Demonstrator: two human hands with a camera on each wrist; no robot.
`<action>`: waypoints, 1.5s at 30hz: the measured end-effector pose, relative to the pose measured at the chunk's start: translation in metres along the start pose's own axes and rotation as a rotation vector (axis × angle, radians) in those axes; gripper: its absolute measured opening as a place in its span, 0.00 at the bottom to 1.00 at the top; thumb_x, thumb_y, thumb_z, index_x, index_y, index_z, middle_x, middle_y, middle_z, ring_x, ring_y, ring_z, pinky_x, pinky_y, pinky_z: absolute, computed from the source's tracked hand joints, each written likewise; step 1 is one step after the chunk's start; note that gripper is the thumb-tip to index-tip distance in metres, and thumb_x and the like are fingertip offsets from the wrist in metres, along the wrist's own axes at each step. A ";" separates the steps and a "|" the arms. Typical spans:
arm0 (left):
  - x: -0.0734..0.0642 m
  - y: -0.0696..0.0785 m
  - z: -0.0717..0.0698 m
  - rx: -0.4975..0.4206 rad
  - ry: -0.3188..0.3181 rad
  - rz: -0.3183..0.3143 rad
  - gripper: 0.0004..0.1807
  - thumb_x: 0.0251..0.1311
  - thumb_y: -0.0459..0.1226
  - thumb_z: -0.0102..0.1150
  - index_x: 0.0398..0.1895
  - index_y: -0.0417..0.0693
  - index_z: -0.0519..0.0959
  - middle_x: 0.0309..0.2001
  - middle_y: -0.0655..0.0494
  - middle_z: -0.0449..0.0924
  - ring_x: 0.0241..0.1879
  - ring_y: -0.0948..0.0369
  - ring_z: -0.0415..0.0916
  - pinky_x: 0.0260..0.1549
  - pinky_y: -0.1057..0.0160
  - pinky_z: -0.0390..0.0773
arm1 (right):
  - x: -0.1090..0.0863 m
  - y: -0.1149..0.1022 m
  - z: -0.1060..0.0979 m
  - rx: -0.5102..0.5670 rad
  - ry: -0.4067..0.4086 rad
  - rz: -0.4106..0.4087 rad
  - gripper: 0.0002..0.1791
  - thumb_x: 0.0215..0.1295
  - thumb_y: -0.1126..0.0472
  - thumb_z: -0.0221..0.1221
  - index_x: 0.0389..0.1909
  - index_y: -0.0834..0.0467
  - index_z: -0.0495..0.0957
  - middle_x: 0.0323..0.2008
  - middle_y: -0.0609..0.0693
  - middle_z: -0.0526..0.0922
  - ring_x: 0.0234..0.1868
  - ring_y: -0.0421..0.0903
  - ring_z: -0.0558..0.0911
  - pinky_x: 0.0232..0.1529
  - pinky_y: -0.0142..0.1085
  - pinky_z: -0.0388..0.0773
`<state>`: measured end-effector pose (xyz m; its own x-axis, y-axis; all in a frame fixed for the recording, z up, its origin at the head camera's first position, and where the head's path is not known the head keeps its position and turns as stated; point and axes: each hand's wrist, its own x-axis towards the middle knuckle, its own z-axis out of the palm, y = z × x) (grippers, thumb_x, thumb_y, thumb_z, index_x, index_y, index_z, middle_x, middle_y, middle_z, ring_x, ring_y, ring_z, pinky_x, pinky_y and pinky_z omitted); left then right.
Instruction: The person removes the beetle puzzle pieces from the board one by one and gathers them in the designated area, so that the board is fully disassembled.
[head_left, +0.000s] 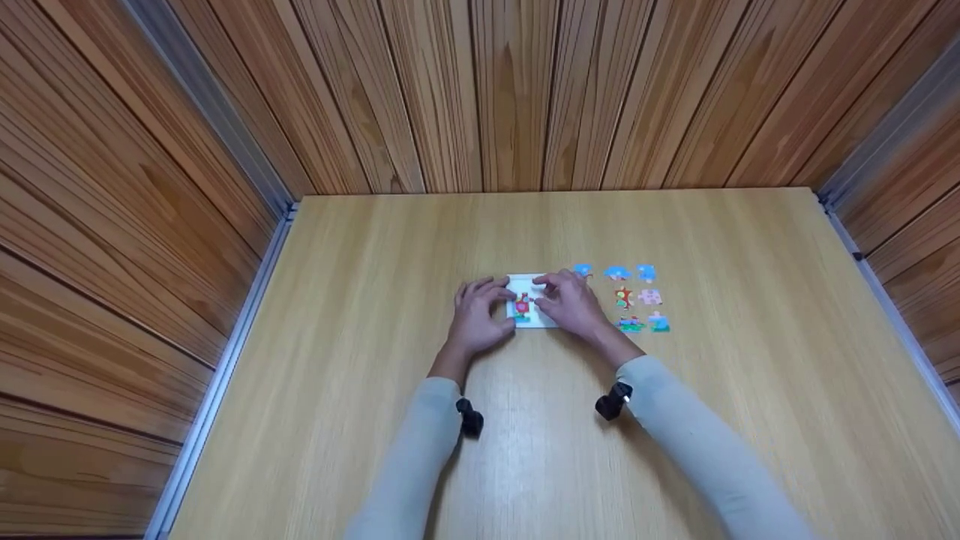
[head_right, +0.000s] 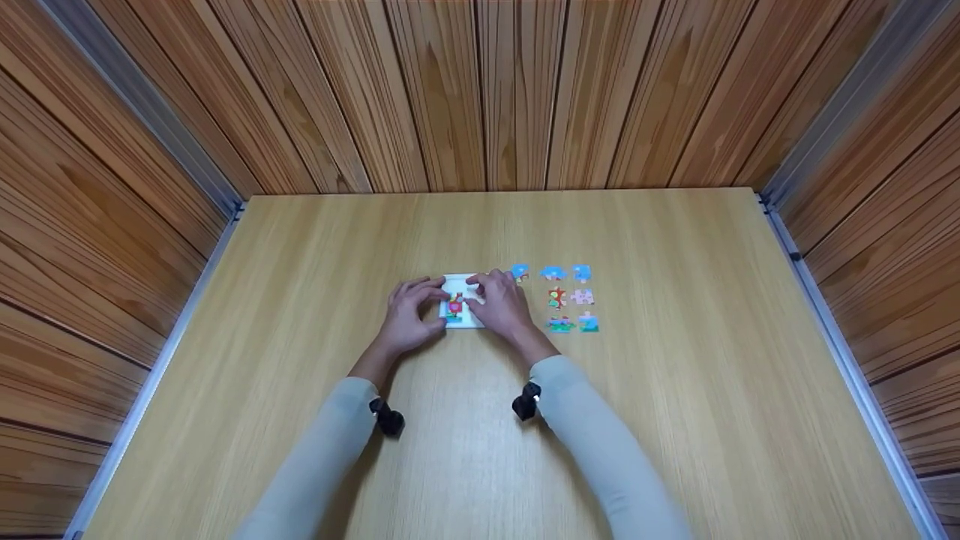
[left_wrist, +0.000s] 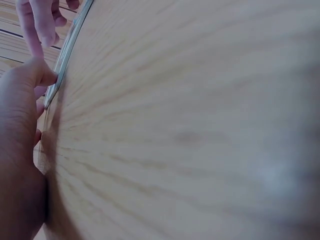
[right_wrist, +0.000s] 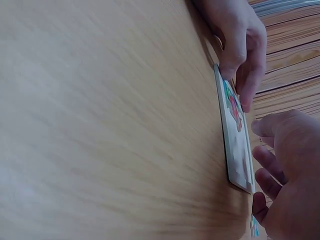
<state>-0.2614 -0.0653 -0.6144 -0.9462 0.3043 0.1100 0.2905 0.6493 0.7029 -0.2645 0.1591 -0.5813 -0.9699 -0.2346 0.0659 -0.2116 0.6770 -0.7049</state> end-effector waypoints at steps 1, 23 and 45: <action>0.000 0.000 0.000 -0.004 0.000 -0.002 0.24 0.60 0.42 0.71 0.61 0.50 0.88 0.82 0.50 0.78 0.86 0.43 0.65 0.90 0.28 0.43 | 0.000 0.000 0.001 -0.012 -0.009 -0.002 0.20 0.73 0.64 0.70 0.63 0.66 0.86 0.49 0.65 0.86 0.57 0.62 0.81 0.62 0.55 0.77; -0.002 0.000 -0.001 -0.003 0.002 0.001 0.29 0.67 0.46 0.72 0.70 0.51 0.85 0.81 0.50 0.78 0.85 0.44 0.66 0.91 0.31 0.43 | -0.006 -0.009 0.008 -0.081 -0.102 0.074 0.22 0.77 0.59 0.68 0.69 0.58 0.86 0.58 0.63 0.81 0.64 0.61 0.74 0.69 0.59 0.69; 0.000 0.000 0.002 0.007 0.019 -0.019 0.28 0.64 0.46 0.74 0.68 0.51 0.87 0.78 0.51 0.81 0.83 0.44 0.68 0.91 0.32 0.45 | 0.002 0.012 0.023 0.013 0.024 0.006 0.17 0.71 0.64 0.69 0.58 0.57 0.90 0.51 0.59 0.93 0.59 0.59 0.77 0.59 0.54 0.67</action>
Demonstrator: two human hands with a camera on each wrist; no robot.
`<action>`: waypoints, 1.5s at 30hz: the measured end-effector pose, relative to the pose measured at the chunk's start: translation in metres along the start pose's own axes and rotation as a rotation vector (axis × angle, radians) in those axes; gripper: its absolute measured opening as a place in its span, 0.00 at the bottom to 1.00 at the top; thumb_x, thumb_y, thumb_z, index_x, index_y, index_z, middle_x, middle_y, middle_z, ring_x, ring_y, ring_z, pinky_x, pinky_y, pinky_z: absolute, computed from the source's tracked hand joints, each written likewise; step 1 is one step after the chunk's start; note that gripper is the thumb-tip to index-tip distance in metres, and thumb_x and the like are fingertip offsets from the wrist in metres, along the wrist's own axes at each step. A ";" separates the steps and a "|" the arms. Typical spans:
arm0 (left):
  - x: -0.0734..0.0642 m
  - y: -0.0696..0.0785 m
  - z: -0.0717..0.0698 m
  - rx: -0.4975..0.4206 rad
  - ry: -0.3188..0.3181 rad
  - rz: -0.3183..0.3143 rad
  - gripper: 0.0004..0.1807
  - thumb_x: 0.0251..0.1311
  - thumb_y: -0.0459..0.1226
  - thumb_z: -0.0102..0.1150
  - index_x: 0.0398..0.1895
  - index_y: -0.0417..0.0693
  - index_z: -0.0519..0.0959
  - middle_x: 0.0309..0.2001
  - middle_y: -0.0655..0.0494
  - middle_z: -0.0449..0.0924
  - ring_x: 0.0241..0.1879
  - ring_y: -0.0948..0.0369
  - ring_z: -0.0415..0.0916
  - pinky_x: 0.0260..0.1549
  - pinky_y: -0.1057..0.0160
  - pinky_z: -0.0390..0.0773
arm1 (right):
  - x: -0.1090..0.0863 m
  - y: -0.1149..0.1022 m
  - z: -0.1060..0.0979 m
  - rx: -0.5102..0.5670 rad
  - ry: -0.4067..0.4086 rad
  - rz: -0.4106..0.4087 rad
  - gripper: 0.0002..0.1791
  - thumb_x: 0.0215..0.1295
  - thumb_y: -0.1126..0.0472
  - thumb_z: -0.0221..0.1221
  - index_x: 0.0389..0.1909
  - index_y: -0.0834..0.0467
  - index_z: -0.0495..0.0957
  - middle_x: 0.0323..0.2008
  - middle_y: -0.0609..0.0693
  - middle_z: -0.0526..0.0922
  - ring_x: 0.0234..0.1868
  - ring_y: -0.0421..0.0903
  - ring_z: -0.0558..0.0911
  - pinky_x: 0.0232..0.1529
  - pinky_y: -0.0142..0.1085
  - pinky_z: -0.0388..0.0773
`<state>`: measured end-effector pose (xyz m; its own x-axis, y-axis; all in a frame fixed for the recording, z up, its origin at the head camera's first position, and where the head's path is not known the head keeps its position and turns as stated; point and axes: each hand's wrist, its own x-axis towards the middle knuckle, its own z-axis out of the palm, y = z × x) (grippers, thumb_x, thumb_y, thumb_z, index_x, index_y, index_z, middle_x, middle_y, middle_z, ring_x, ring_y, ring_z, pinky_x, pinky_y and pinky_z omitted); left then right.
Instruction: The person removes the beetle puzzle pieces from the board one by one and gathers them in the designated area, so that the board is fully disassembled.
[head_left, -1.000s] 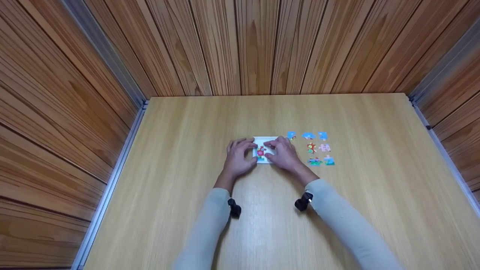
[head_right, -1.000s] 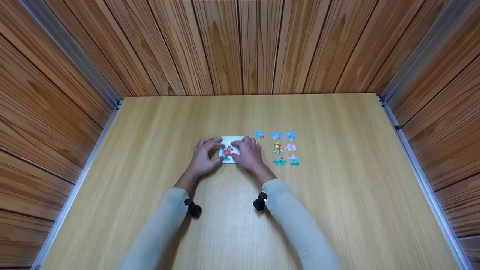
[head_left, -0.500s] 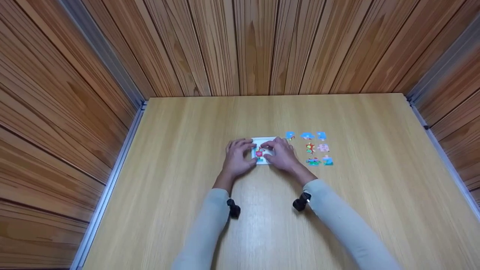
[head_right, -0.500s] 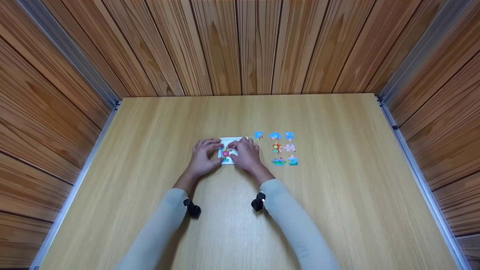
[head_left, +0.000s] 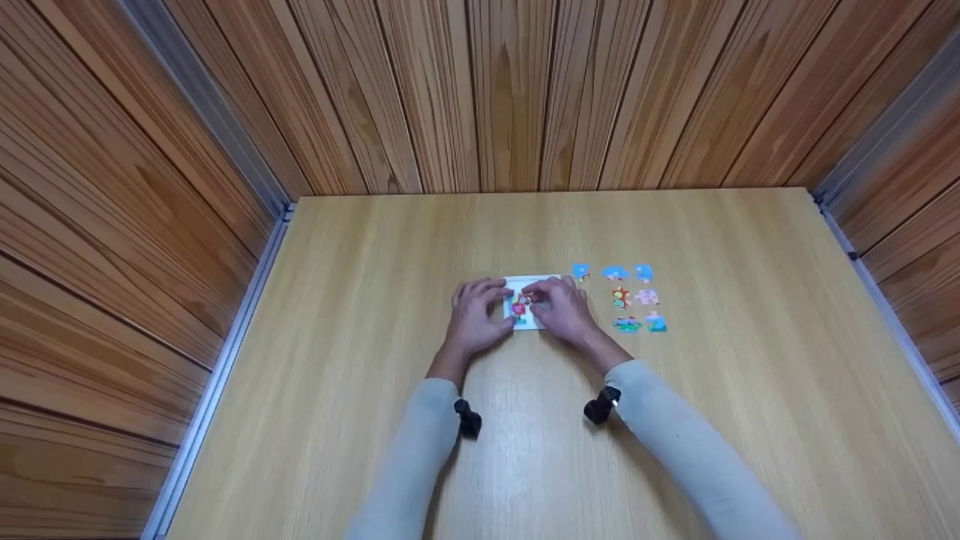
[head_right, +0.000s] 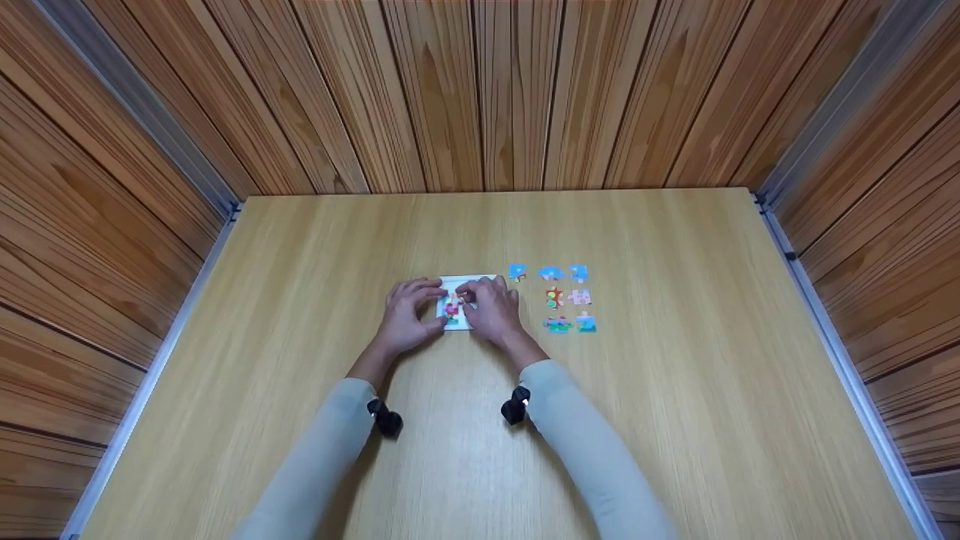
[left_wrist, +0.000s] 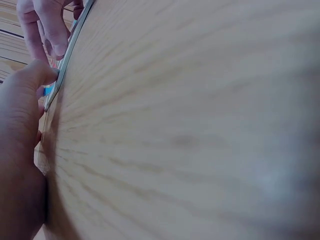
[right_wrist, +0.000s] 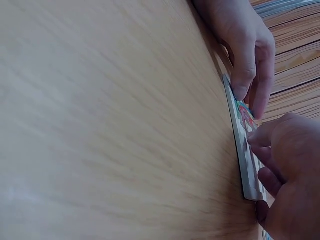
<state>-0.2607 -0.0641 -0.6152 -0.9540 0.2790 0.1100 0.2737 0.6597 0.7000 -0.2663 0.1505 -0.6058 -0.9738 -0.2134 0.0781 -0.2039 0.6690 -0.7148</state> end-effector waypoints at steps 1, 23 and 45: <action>0.000 0.000 0.000 -0.001 -0.001 -0.001 0.28 0.64 0.46 0.74 0.68 0.51 0.87 0.78 0.51 0.81 0.83 0.44 0.68 0.91 0.32 0.45 | -0.001 -0.001 0.000 -0.004 0.005 -0.003 0.16 0.71 0.64 0.69 0.58 0.57 0.90 0.50 0.59 0.93 0.59 0.59 0.77 0.58 0.54 0.67; -0.001 -0.004 0.001 -0.006 0.006 0.024 0.33 0.62 0.47 0.73 0.70 0.47 0.85 0.78 0.49 0.81 0.83 0.44 0.68 0.90 0.31 0.45 | -0.006 -0.020 -0.005 -0.047 -0.014 0.029 0.19 0.72 0.59 0.74 0.61 0.59 0.90 0.54 0.59 0.92 0.61 0.59 0.77 0.61 0.57 0.67; 0.000 -0.002 -0.002 -0.010 -0.017 0.006 0.34 0.64 0.47 0.73 0.73 0.49 0.83 0.79 0.49 0.80 0.85 0.44 0.67 0.91 0.33 0.42 | -0.008 -0.014 -0.014 -0.023 0.015 0.024 0.19 0.71 0.61 0.73 0.60 0.61 0.90 0.54 0.63 0.90 0.61 0.62 0.78 0.64 0.61 0.71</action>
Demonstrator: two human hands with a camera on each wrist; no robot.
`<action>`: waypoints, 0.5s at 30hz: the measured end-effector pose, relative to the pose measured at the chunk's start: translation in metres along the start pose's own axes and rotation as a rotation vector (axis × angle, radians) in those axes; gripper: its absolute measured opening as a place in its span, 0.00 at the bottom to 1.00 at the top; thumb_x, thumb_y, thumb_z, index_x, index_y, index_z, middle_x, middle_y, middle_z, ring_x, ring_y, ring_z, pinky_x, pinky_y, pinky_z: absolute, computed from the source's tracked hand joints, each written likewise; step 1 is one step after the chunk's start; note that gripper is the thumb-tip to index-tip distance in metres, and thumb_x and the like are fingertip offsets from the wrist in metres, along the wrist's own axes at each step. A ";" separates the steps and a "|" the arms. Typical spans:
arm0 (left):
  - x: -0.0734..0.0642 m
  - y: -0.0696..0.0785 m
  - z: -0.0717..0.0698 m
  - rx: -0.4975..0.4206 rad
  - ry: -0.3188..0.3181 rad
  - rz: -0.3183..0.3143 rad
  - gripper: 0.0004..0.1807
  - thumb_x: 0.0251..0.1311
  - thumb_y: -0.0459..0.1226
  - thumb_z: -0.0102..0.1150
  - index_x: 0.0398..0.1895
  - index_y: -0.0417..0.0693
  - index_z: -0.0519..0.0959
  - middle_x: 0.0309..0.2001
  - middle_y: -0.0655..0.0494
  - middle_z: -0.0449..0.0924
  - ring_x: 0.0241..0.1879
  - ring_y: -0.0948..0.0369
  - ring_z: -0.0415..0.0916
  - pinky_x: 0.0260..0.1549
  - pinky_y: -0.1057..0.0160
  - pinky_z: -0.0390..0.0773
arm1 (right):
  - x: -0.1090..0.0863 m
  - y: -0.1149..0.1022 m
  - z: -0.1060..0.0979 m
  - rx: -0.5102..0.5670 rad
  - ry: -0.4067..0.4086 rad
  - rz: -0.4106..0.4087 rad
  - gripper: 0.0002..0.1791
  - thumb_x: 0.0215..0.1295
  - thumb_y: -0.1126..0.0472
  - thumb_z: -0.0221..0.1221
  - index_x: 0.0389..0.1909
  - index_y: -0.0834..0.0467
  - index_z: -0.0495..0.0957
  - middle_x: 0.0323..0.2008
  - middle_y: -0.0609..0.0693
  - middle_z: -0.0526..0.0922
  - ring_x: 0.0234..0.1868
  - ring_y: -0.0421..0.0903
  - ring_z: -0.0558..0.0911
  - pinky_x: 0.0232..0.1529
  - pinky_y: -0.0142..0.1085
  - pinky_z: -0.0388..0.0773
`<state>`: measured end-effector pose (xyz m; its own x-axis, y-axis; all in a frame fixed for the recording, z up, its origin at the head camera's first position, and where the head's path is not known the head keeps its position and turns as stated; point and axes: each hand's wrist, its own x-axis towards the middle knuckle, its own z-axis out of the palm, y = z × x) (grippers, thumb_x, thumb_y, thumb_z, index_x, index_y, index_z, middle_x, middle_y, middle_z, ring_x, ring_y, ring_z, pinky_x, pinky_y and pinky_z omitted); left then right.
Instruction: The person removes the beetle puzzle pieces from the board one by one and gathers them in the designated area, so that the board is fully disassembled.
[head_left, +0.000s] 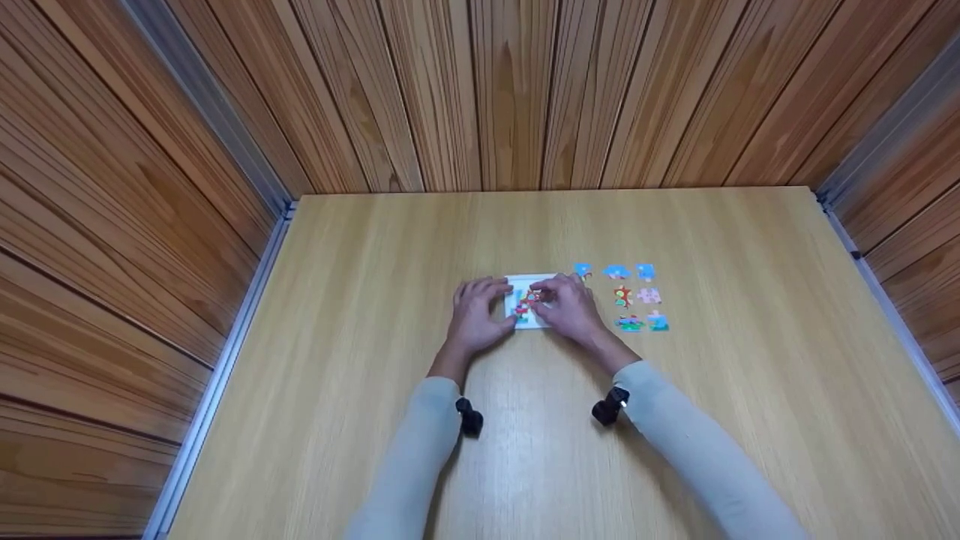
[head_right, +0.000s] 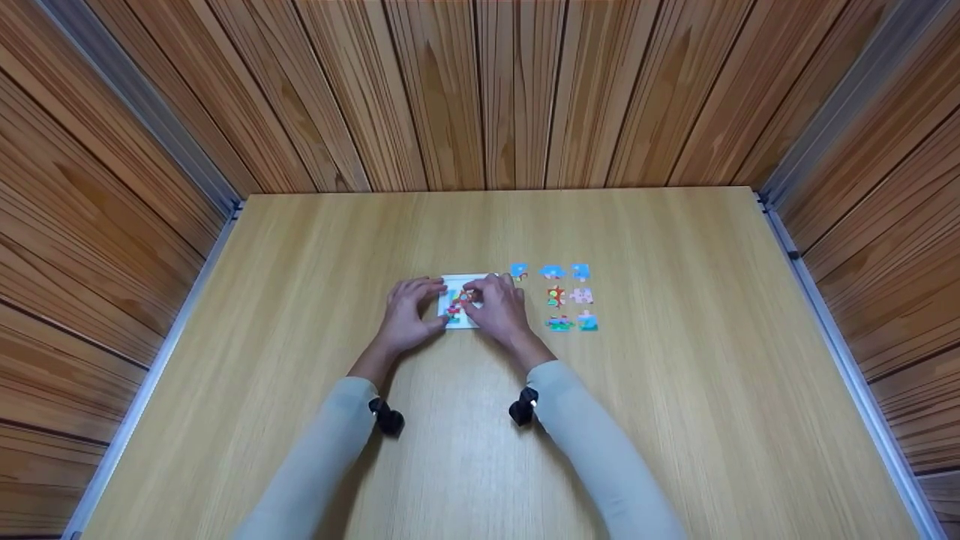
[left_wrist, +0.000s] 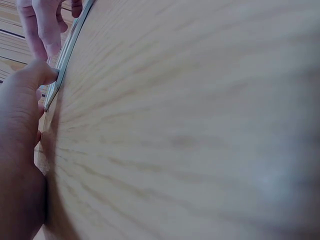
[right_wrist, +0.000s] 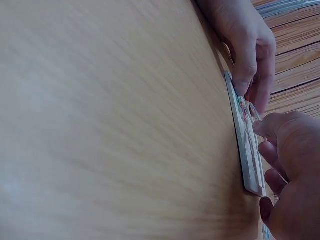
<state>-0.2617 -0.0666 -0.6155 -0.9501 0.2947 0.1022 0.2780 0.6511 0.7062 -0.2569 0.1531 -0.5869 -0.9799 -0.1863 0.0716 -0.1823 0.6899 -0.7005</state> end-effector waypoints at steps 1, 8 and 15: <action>0.000 0.000 0.000 0.001 0.000 -0.002 0.34 0.64 0.47 0.73 0.73 0.50 0.83 0.79 0.49 0.80 0.85 0.44 0.67 0.91 0.33 0.42 | -0.001 0.001 -0.001 0.005 0.002 -0.001 0.19 0.71 0.61 0.73 0.60 0.61 0.90 0.54 0.63 0.90 0.61 0.63 0.78 0.65 0.61 0.71; 0.000 0.001 0.000 0.002 0.010 0.014 0.32 0.63 0.46 0.73 0.70 0.49 0.85 0.78 0.48 0.81 0.83 0.44 0.68 0.91 0.33 0.45 | -0.004 0.010 -0.010 0.021 0.042 -0.024 0.18 0.71 0.64 0.73 0.59 0.64 0.90 0.47 0.63 0.90 0.56 0.61 0.81 0.64 0.57 0.73; -0.001 0.001 0.001 -0.016 -0.001 -0.007 0.28 0.67 0.47 0.72 0.69 0.52 0.86 0.79 0.51 0.80 0.84 0.46 0.67 0.92 0.33 0.43 | -0.007 0.017 -0.022 0.034 0.075 -0.044 0.18 0.69 0.66 0.73 0.57 0.66 0.90 0.44 0.64 0.91 0.54 0.62 0.79 0.57 0.47 0.72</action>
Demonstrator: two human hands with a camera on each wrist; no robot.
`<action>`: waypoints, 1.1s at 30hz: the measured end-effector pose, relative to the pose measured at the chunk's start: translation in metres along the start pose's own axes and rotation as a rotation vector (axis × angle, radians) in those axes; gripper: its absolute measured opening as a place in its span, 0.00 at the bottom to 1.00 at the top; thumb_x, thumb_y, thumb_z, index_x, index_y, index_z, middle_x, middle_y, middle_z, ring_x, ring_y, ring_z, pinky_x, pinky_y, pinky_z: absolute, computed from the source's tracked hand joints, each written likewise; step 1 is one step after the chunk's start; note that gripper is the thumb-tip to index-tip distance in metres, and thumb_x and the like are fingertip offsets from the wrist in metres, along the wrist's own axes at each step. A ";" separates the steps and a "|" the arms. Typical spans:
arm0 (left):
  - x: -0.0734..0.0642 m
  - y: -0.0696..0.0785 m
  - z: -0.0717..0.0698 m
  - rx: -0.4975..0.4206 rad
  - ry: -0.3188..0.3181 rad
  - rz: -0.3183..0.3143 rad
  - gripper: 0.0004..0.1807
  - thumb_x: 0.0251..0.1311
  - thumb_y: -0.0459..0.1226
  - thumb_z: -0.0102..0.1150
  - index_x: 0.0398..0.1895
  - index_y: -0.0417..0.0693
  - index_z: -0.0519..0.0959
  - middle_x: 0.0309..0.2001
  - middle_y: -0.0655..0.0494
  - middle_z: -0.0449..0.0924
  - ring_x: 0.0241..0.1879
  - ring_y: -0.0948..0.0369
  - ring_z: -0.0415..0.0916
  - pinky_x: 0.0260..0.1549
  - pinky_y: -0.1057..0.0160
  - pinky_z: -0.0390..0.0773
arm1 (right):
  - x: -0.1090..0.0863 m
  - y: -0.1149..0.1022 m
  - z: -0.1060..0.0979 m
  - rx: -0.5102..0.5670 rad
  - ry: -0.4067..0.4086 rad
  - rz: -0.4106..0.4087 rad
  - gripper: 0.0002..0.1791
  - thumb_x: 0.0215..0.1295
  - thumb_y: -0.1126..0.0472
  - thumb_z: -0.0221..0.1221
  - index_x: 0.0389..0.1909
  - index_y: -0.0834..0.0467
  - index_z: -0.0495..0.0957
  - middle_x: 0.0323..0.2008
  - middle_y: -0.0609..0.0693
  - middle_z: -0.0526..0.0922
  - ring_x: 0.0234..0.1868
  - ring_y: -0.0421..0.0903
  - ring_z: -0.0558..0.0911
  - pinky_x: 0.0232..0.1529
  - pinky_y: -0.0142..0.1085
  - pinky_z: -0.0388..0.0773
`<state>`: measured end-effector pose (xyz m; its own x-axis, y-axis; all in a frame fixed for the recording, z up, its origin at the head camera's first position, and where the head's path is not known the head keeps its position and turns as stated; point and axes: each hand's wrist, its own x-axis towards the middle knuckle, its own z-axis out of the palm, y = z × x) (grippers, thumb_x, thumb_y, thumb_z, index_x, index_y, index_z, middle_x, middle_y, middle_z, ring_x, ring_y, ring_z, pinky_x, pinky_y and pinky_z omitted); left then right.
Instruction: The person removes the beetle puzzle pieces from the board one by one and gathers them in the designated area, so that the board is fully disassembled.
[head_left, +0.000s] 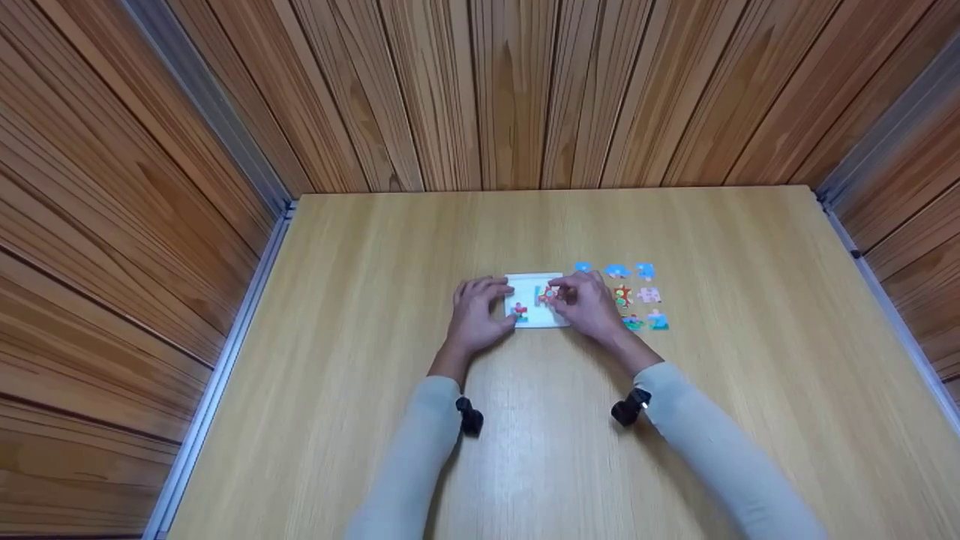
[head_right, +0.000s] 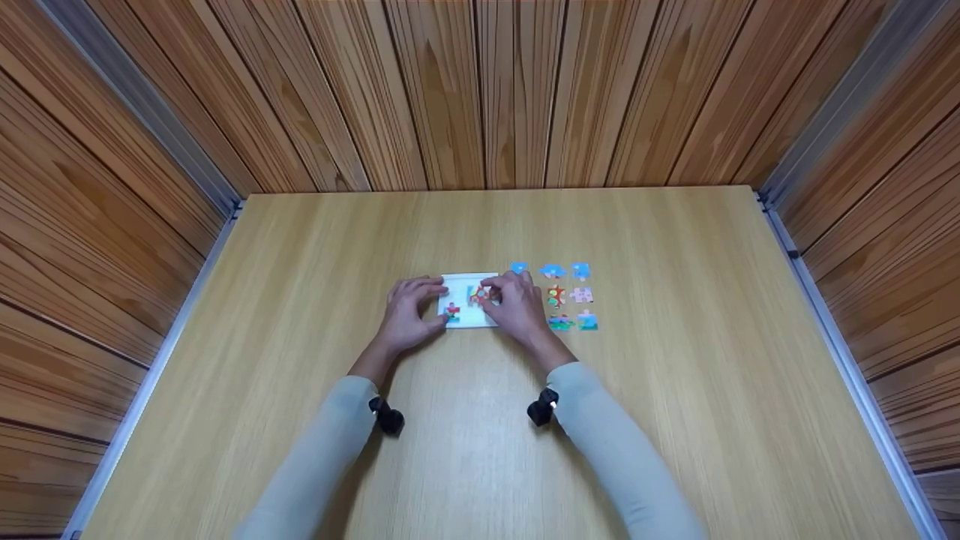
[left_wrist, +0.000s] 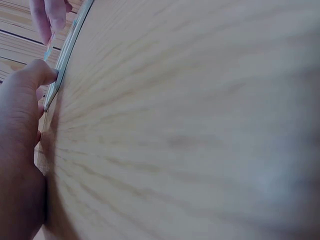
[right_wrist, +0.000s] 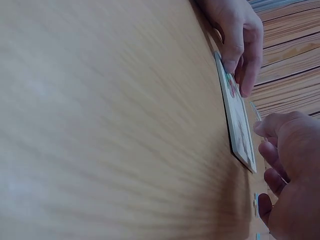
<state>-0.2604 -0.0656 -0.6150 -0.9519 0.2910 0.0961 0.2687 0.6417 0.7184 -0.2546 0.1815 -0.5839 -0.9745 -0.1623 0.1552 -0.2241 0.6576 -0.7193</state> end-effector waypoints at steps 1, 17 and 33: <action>0.000 0.000 0.000 -0.001 -0.002 -0.004 0.28 0.67 0.47 0.72 0.69 0.52 0.86 0.79 0.51 0.79 0.84 0.46 0.67 0.92 0.33 0.42 | 0.000 0.002 -0.002 -0.002 0.004 -0.008 0.18 0.69 0.65 0.73 0.57 0.66 0.90 0.44 0.64 0.91 0.54 0.62 0.79 0.57 0.47 0.71; -0.002 0.000 0.001 -0.009 0.000 0.007 0.25 0.68 0.47 0.72 0.66 0.53 0.87 0.79 0.51 0.79 0.85 0.45 0.66 0.92 0.33 0.42 | -0.012 0.020 -0.036 -0.021 -0.010 0.062 0.18 0.73 0.66 0.72 0.61 0.66 0.88 0.51 0.65 0.91 0.58 0.62 0.80 0.58 0.45 0.72; -0.003 0.003 0.000 -0.009 -0.004 -0.025 0.23 0.70 0.46 0.74 0.66 0.53 0.87 0.80 0.54 0.78 0.84 0.47 0.66 0.92 0.34 0.42 | -0.021 0.041 -0.054 -0.040 0.022 0.035 0.18 0.71 0.69 0.72 0.59 0.70 0.88 0.46 0.69 0.92 0.55 0.68 0.85 0.75 0.63 0.66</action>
<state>-0.2570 -0.0643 -0.6130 -0.9577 0.2777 0.0756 0.2436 0.6421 0.7269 -0.2438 0.2519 -0.5799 -0.9816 -0.1233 0.1457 -0.1903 0.6912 -0.6972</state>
